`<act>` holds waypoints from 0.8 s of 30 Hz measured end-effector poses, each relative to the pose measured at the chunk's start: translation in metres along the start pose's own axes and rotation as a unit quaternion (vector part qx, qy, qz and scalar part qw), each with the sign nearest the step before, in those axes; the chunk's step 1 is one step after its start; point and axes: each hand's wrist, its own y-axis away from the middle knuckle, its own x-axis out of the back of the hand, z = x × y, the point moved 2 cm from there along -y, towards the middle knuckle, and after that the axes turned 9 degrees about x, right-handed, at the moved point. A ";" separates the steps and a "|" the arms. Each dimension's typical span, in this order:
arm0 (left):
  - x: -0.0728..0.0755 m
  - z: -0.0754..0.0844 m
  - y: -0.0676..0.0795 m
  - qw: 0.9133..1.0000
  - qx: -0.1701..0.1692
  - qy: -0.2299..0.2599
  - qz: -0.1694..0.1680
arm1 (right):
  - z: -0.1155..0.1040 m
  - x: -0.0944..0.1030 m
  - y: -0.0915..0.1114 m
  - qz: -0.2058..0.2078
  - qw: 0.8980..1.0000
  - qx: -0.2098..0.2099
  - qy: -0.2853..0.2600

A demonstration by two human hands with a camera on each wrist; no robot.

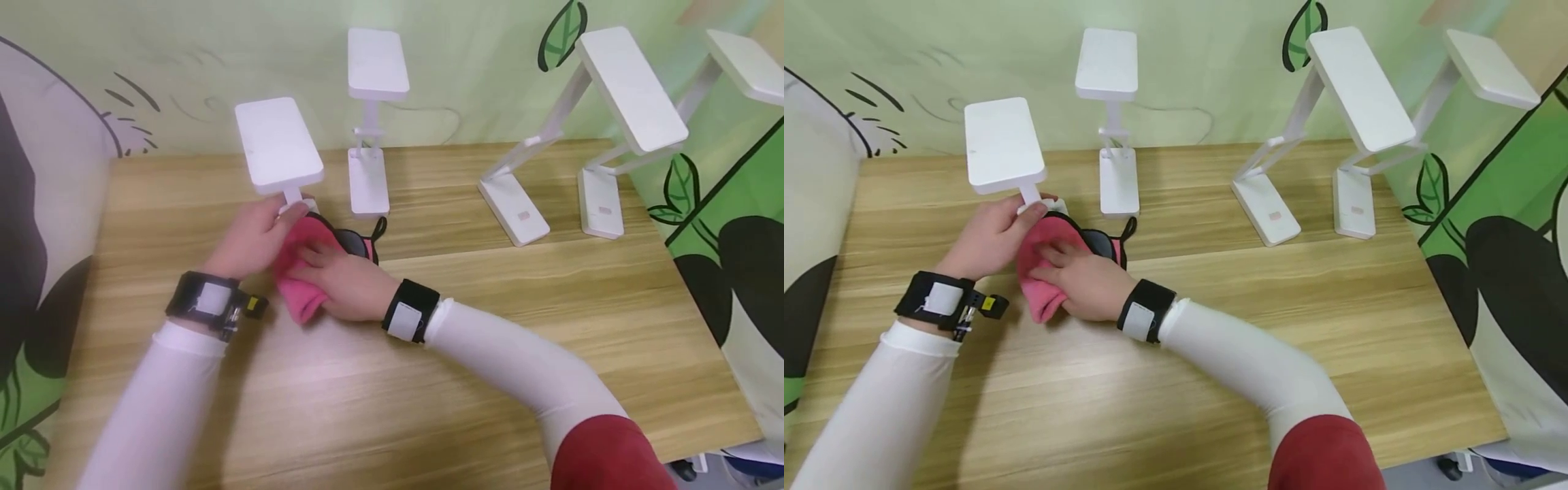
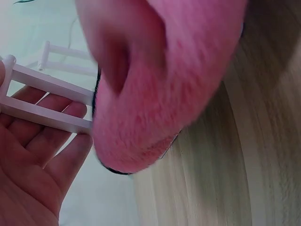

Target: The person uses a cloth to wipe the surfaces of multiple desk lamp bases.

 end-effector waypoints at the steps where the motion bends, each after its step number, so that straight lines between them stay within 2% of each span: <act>1: 0.000 0.000 0.000 1.000 -0.004 -0.004 0.002 | 0.002 -0.001 -0.005 0.001 1.000 -0.002 0.009; 5: -0.001 -0.001 0.000 1.000 -0.012 -0.003 0.002 | 0.014 -0.001 -0.024 0.014 0.999 0.000 0.040; 10: -0.003 -0.005 0.001 1.000 -0.013 0.001 0.003 | 0.026 0.004 -0.033 0.015 1.000 -0.010 0.020; 24: -0.001 -0.002 0.002 1.000 -0.002 0.005 0.003 | 0.000 0.000 0.001 -0.005 0.999 -0.011 0.036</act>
